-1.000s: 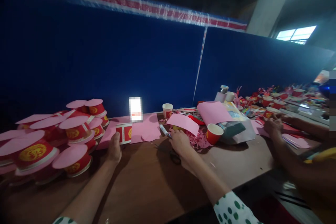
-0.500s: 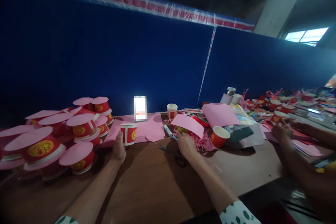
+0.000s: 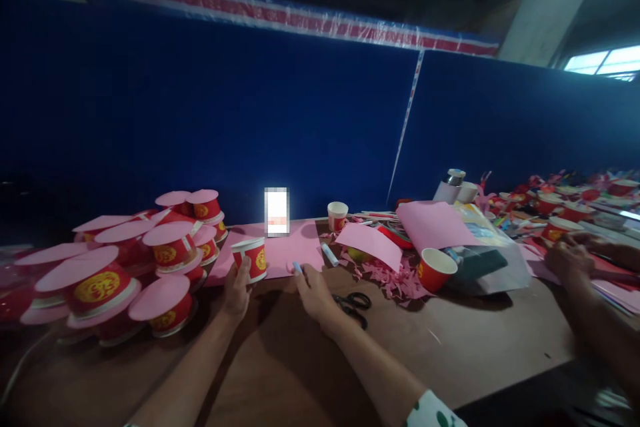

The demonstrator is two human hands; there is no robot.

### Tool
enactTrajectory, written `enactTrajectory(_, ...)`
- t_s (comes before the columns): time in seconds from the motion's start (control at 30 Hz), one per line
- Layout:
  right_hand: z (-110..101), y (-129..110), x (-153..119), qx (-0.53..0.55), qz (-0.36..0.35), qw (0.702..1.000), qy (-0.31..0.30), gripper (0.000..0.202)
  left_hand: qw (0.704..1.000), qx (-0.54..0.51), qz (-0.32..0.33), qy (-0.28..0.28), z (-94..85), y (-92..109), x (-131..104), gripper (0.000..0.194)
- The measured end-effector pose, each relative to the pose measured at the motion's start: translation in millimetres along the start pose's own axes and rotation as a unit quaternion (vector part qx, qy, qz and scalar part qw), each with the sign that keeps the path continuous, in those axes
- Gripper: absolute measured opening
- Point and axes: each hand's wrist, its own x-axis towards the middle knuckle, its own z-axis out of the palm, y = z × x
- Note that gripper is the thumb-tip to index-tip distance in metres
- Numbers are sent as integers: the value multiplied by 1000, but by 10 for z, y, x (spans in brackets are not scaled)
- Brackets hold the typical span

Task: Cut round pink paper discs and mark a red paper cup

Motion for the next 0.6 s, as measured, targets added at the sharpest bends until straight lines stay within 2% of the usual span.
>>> enactTrajectory(0.1,50,26,-52,41,17,999,-24,25,994,-75,-78,-25,21,41,-51,44)
enactTrajectory(0.23,59,34,-103,111,66,991,-37,29,979,-98,-158,-78,37,48,-90,46)
enactTrajectory(0.43,103,53,-75,224,118,967,-38,32,972,-91,-182,-115,25,24,-100,49)
enactTrajectory(0.6,33,-24,-67,299,152,941,-44,35,966,-111,-188,-135,39,54,-116,49)
